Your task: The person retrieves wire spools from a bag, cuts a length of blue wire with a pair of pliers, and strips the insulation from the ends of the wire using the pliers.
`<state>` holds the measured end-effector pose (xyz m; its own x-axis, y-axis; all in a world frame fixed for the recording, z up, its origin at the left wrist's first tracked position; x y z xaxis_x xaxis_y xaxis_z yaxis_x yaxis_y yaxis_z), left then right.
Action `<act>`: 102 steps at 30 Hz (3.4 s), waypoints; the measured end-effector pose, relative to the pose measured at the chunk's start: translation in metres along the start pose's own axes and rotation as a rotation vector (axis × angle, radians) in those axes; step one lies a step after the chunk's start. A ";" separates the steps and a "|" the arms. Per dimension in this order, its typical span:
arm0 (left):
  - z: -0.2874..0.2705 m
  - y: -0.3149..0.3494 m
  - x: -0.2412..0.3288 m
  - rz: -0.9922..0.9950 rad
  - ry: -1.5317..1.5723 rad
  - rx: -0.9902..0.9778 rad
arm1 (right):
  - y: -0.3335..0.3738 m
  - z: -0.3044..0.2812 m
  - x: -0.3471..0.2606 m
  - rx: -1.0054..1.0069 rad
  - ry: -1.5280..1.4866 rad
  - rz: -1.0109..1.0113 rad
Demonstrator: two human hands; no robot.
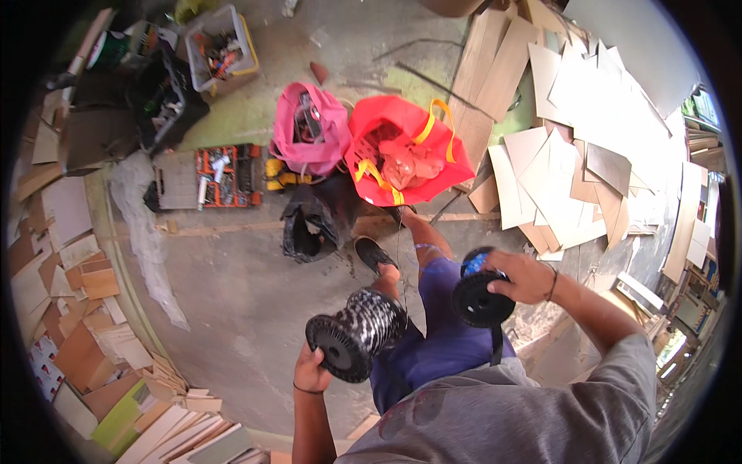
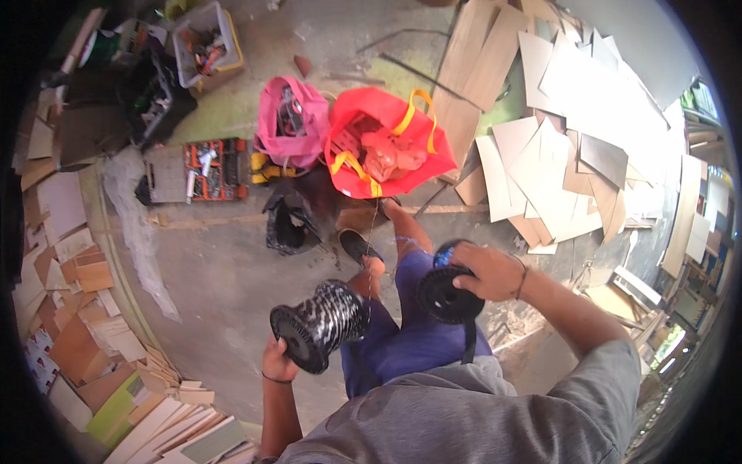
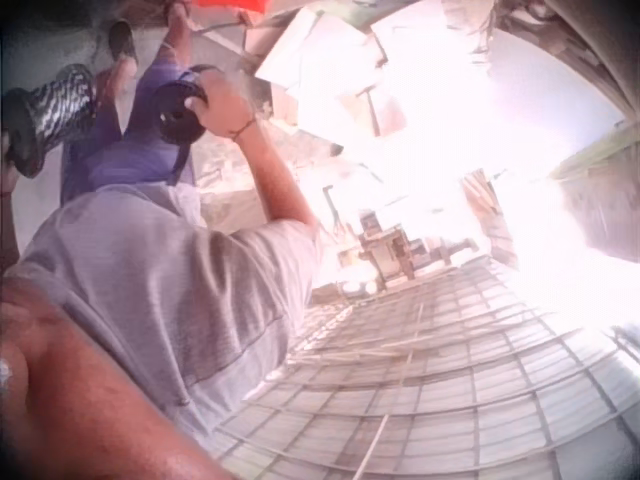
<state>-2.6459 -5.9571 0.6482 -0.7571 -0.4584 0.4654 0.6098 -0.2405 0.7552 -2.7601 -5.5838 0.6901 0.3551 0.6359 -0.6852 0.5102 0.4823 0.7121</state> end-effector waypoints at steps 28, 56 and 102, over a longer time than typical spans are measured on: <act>-0.011 0.293 0.208 1.330 0.410 -0.447 | 0.311 0.252 0.257 1.460 -0.096 0.426; 0.678 0.110 -0.368 -0.028 -0.238 -1.113 | 0.446 0.631 0.454 1.534 -1.607 1.297; 1.718 0.091 -1.235 -0.443 -0.163 -1.542 | 1.379 -0.097 1.257 2.595 -1.421 0.223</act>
<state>-2.0574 -3.9428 0.9355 -0.8831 -0.0554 0.4659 -0.0858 -0.9572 -0.2763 -1.6864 -4.0608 0.8259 -0.0608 -0.1839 -0.9811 -0.5069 -0.8410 0.1891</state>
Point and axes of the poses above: each hand's wrist, its own y-axis away from the middle knuckle, its own z-axis out of the palm, x = y × z, the point moved 5 cm from there along -y, towards the middle knuckle, and after that the axes turned 13 degrees about -y, right-handed, at the moved point
